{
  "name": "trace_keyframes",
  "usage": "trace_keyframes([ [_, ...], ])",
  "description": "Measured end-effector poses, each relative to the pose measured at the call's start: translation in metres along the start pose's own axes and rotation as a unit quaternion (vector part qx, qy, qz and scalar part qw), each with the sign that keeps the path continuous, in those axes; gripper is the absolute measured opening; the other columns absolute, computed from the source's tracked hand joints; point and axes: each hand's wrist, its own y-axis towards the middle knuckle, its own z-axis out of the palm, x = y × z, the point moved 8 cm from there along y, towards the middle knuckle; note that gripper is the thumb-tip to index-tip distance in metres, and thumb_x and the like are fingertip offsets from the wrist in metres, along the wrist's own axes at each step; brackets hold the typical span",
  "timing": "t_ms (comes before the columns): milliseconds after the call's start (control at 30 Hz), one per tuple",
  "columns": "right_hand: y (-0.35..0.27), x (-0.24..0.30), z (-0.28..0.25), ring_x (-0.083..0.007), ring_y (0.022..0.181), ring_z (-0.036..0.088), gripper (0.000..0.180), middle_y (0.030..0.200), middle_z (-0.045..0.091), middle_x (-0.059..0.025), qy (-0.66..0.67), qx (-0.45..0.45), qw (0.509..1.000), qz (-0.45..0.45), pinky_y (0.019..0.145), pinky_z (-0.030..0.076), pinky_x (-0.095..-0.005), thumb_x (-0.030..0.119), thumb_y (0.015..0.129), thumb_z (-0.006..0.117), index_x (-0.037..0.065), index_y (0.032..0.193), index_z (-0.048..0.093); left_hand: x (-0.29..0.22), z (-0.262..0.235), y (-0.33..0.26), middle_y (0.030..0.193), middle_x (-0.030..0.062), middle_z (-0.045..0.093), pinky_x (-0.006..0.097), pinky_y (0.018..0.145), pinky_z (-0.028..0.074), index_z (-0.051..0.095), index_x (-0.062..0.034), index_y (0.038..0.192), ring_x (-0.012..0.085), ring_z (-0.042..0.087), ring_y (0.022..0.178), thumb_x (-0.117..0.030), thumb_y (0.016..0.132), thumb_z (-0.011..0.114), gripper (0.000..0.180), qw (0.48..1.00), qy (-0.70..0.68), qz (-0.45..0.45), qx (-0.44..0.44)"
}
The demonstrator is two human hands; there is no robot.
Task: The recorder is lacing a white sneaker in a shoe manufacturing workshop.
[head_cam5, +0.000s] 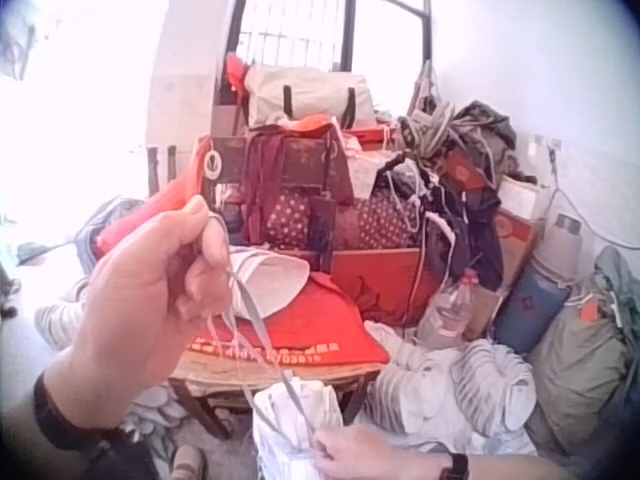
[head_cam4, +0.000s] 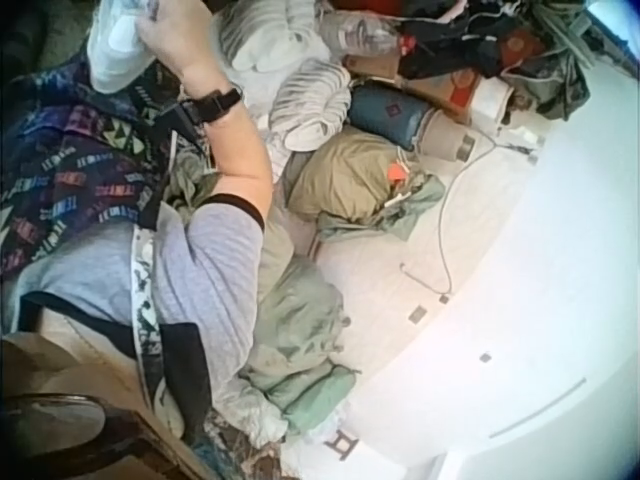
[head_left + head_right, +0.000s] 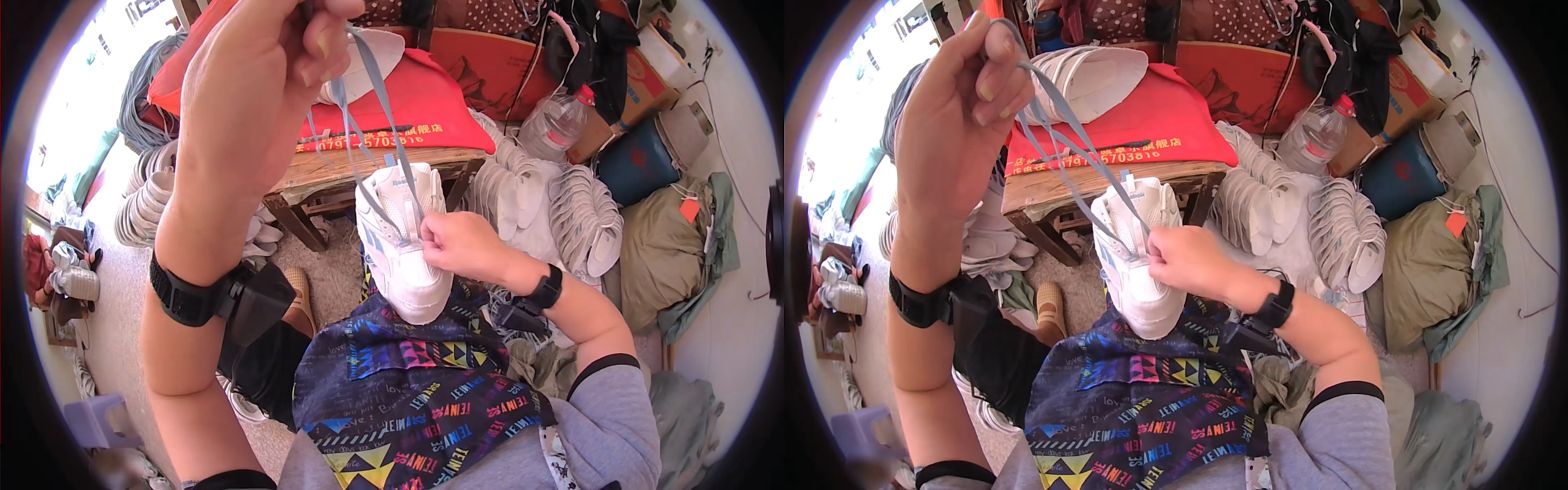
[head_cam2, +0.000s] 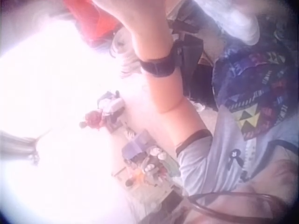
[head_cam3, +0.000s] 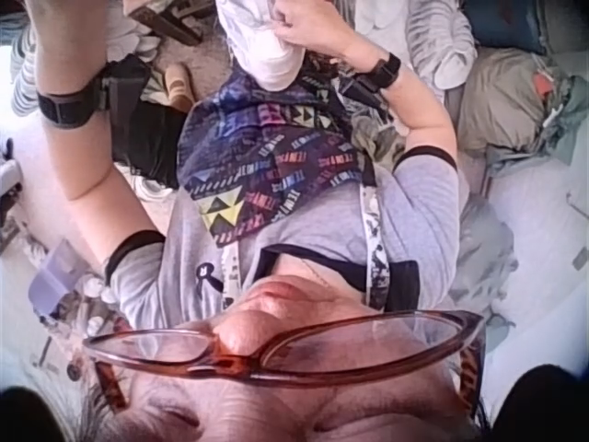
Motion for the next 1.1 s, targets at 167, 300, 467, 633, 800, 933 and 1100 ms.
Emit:
trace_keyframes([
  [167,-0.009,-0.012,-0.002,-0.0282,0.062,0.062,0.016,0.067,0.061,-0.0121,0.1,0.024,0.993,0.057,0.057,0.048,-0.0369,0.017,0.077,0.065,0.004,0.082,0.058,0.001,-0.035,-0.011,0.07,-0.0036,0.04,0.022,0.06,0.03,0.055,-0.0044,0.088,0.0057,0.031,0.057,-0.02,0.102,0.044,0.024,0.997,-0.01,-0.02,-0.08],
  [300,-0.011,0.006,0.003,-0.0304,0.059,0.06,0.016,0.067,0.06,-0.0102,0.014,-0.043,0.999,0.002,0.057,0.049,-0.0397,0.013,0.079,0.064,0.005,0.091,0.056,-0.032,-0.105,-0.043,0.073,-0.0013,0.044,0.023,0.06,0.032,0.051,-0.0059,0.088,0.0055,0.037,0.058,-0.006,0.096,0.05,0.009,0.984,-0.113,0.023,-0.136],
  [467,-0.015,0.06,-0.011,-0.0336,0.084,0.061,0.03,0.088,0.061,-0.0134,-0.002,-0.168,0.967,-0.192,0.074,0.049,-0.0441,0.008,0.079,0.065,0.002,0.107,0.054,-0.012,-0.2,-0.109,0.076,-0.0001,0.042,0.028,0.065,0.035,0.048,-0.0019,0.097,0.0098,0.038,0.063,-0.004,0.098,0.042,0.006,0.95,-0.138,0.01,-0.279],
  [633,0.015,0.087,0.007,-0.0332,0.095,0.057,0.045,0.089,0.06,-0.0124,0.001,-0.162,0.969,-0.185,0.082,0.046,-0.0423,0.006,0.078,0.067,0.0,0.12,0.051,0.0,-0.224,-0.158,0.083,0.0043,0.047,0.032,0.071,0.039,0.049,0.0034,0.117,0.0141,0.045,0.072,-0.007,0.1,0.041,0.021,0.888,-0.165,0.002,-0.429],
  [800,0.057,0.07,0.008,-0.0135,0.07,0.056,0.041,0.083,0.06,-0.0009,0.446,0.088,0.888,-0.064,0.065,0.046,-0.0275,0.006,0.086,0.064,-0.001,0.123,0.049,0.007,-0.244,-0.188,0.091,0.0074,0.054,0.031,0.076,0.041,0.054,0.0023,0.115,0.0176,0.051,0.083,-0.007,0.1,0.04,0.022,0.812,-0.206,-0.047,-0.544],
  [933,0.088,0.013,-0.107,-0.0043,0.056,0.041,0.029,0.073,0.048,0.0034,0.741,-0.031,0.671,-0.016,0.048,0.034,-0.0199,0.006,0.091,0.056,0.0,0.119,0.051,-0.004,-0.389,-0.293,0.098,0.0086,0.058,0.031,0.082,0.041,0.06,-0.0003,0.109,0.0191,0.052,0.091,-0.002,0.097,0.041,0.022,0.732,-0.537,0.008,-0.42],
  [1100,0.062,-0.163,-0.222,-0.0049,0.049,0.031,0.019,0.069,0.04,0.0043,0.722,-0.191,0.656,0.11,0.042,0.027,-0.0189,0.005,0.097,0.05,0.001,0.115,0.052,-0.036,-0.523,-0.41,0.098,0.0102,0.061,0.036,0.086,0.042,0.061,0.0023,0.107,0.0215,0.053,0.095,-0.001,0.094,0.043,0.022,0.707,-0.443,-0.005,-0.552],
])
